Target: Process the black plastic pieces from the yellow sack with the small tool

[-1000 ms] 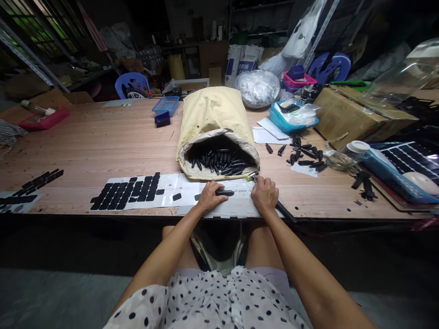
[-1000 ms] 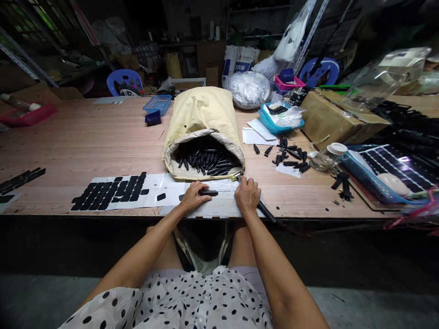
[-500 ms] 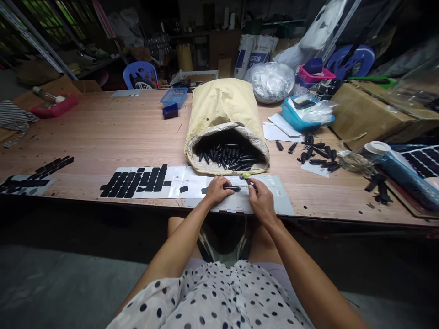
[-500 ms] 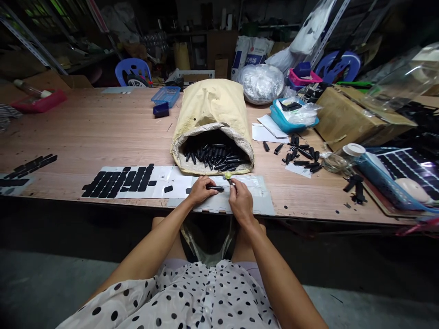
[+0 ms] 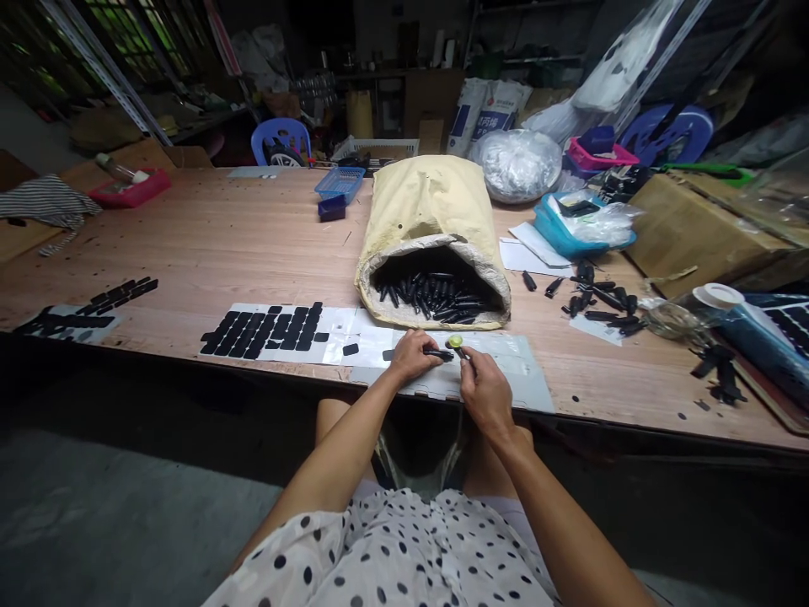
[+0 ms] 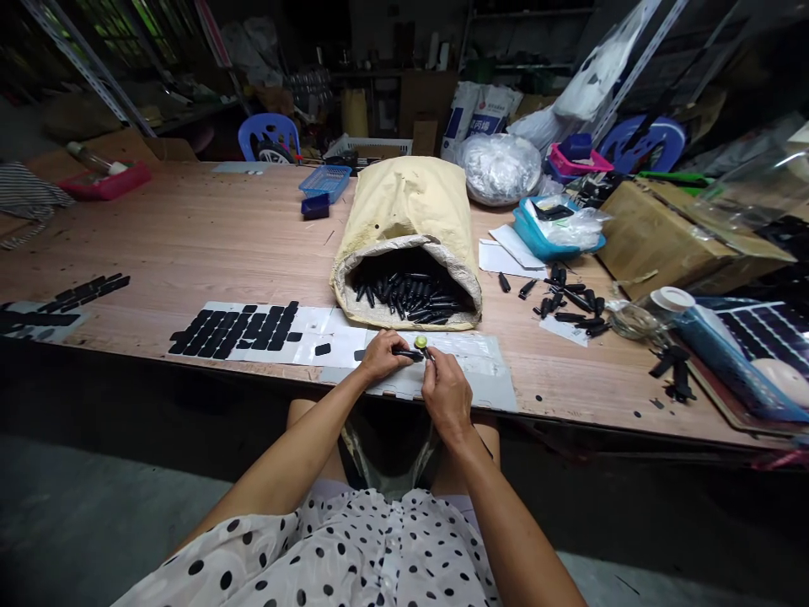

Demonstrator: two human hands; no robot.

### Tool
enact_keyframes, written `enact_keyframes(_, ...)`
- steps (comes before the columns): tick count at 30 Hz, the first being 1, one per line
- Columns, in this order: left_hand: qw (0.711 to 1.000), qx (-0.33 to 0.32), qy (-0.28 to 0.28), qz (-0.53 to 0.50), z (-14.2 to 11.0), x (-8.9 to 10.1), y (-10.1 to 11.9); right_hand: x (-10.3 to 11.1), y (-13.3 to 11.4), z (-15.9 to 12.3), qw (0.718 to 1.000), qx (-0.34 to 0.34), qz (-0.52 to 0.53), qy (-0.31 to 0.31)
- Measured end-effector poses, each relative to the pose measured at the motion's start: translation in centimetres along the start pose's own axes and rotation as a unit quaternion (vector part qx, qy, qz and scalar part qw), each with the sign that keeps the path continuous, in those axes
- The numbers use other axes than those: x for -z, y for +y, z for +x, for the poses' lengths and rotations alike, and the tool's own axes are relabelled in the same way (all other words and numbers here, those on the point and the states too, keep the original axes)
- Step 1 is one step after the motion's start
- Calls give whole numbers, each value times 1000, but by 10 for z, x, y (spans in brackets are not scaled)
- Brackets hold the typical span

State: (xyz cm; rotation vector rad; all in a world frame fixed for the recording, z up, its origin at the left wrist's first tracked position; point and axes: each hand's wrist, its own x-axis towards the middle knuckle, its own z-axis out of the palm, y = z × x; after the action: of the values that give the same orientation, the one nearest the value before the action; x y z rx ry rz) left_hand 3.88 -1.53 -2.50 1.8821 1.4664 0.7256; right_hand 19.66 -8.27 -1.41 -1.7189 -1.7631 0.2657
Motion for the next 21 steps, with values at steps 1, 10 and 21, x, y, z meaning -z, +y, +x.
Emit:
enact_keyframes(1,1000,0,-1,0,0,0,0,0,3,-1,1000,-1,0,0)
enact_keyframes(10,999,-16,-13,37,-3,4,3,10,36,31,995,-57,-63,45)
enact_keyframes(21,996,-43,-33,68,0,7,1,-2,60,64,969,-107,-219,43)
